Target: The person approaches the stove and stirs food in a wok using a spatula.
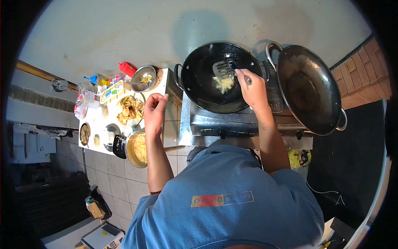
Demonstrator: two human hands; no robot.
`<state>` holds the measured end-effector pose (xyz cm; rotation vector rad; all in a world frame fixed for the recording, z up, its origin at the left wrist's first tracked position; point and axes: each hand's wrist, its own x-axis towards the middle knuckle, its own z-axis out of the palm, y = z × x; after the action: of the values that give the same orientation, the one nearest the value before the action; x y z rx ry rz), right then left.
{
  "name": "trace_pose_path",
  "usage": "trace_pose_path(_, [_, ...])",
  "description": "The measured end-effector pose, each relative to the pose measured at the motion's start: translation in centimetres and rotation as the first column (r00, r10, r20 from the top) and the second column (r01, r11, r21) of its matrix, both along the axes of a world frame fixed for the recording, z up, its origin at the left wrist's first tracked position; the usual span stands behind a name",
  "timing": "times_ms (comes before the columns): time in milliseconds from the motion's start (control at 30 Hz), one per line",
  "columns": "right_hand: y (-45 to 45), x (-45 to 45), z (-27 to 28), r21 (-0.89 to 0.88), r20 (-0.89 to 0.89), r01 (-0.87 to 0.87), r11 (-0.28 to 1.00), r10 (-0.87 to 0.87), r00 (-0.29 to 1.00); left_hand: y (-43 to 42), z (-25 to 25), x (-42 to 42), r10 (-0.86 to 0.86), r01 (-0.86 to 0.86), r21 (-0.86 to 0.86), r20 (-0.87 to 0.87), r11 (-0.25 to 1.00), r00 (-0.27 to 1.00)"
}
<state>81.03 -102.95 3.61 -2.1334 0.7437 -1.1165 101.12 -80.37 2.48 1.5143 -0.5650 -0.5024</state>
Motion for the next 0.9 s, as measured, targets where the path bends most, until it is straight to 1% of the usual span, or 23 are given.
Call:
trace_pose_path(33, [0.0, -0.1, 0.1, 0.044, -0.013, -0.004, 0.999, 0.004, 1.000, 0.0, 0.1, -0.1, -0.001, 0.001, -0.004, -0.040, 1.000, 0.999])
trace_pose_path(67, [-0.1, -0.1, 0.0, 0.041, -0.009, 0.000, 0.999, 0.000, 1.000, 0.0, 0.2, -0.2, -0.002, 0.002, -0.008, -0.082, 1.000, 0.997])
trace_pose_path(133, [-0.2, -0.1, -0.3, -0.093, 0.073, 0.085, 0.992, -0.079, 0.994, -0.3, 0.3, -0.5, 0.000, -0.001, -0.012, -0.054, 1.000, 0.999])
trace_pose_path(167, [-0.3, -0.2, -0.1, -0.096, 0.075, 0.086, 0.992, -0.079, 0.994, -0.4, 0.3, -0.7, 0.008, -0.008, -0.015, -0.030, 1.000, 1.000])
trace_pose_path(233, [-0.2, -0.5, 0.6, -0.009, -0.005, 0.044, 0.999, -0.044, 0.999, -0.1, 0.0, -0.7, -0.011, 0.010, -0.023, -0.026, 1.000, 1.000])
trace_pose_path(300, [-0.4, -0.6, 0.4, -0.026, 0.021, 0.034, 0.999, -0.034, 0.999, -0.1, -0.1, -0.6, -0.028, 0.028, -0.038, -0.014, 0.999, 1.000])
trace_pose_path(367, [-0.6, -0.5, 0.3, -0.043, 0.049, 0.024, 0.999, -0.021, 0.999, 0.0, -0.1, -0.7, -0.016, 0.015, -0.018, -0.053, 1.000, 0.998])
trace_pose_path(433, [-0.6, -0.7, 0.2, -0.139, 0.053, 0.098, 0.985, -0.092, 0.994, 0.1, 0.3, -0.9, -0.034, 0.032, -0.017, -0.082, 0.999, 0.996])
trace_pose_path(500, [-1.1, -1.4, 0.3, 0.084, -0.032, 0.062, 0.995, -0.059, 0.998, -0.1, 0.5, -1.3, -0.004, 0.004, -0.002, -0.075, 1.000, 0.997])
trace_pose_path(567, [-1.4, -1.7, -0.1, 0.085, -0.010, 0.067, 0.994, -0.067, 0.998, 0.2, 0.3, -1.2, -0.015, 0.015, 0.001, -0.075, 1.000, 0.997])
trace_pose_path(633, [-1.4, -1.8, -0.5, -0.080, 0.046, 0.101, 0.992, -0.098, 0.994, 0.3, 0.1, -1.2, -0.029, 0.030, 0.006, -0.079, 1.000, 0.996])
trace_pose_path(700, [-0.9, -2.1, -0.3, -0.068, 0.023, 0.101, 0.993, -0.099, 0.995, 0.2, -0.1, -1.3, -0.019, 0.019, 0.037, -0.019, 0.999, 1.000])
trace_pose_path(767, [-0.5, -2.3, 0.2, 0.132, 0.019, 0.069, 0.989, -0.072, 0.997, 0.1, -0.1, -1.6, -0.022, 0.023, 0.041, -0.028, 0.999, 0.999])
trace_pose_path(800, [-0.4, -2.1, 0.1, 0.133, 0.020, 0.069, 0.989, -0.072, 0.997, 0.1, 0.0, -1.6, -0.022, 0.024, 0.043, -0.038, 0.999, 0.999])
trace_pose_path(867, [-0.2, -1.8, -0.4, -0.017, 0.041, 0.046, 0.999, -0.046, 0.998, -0.2, 0.0, -1.5, -0.031, 0.032, 0.034, -0.031, 0.999, 0.999])
trace_pose_path(900, [0.0, -1.9, -0.6, -0.013, 0.033, 0.048, 0.999, -0.047, 0.998, -0.2, -0.1, -1.7, -0.041, 0.041, 0.025, -0.025, 0.999, 0.999])
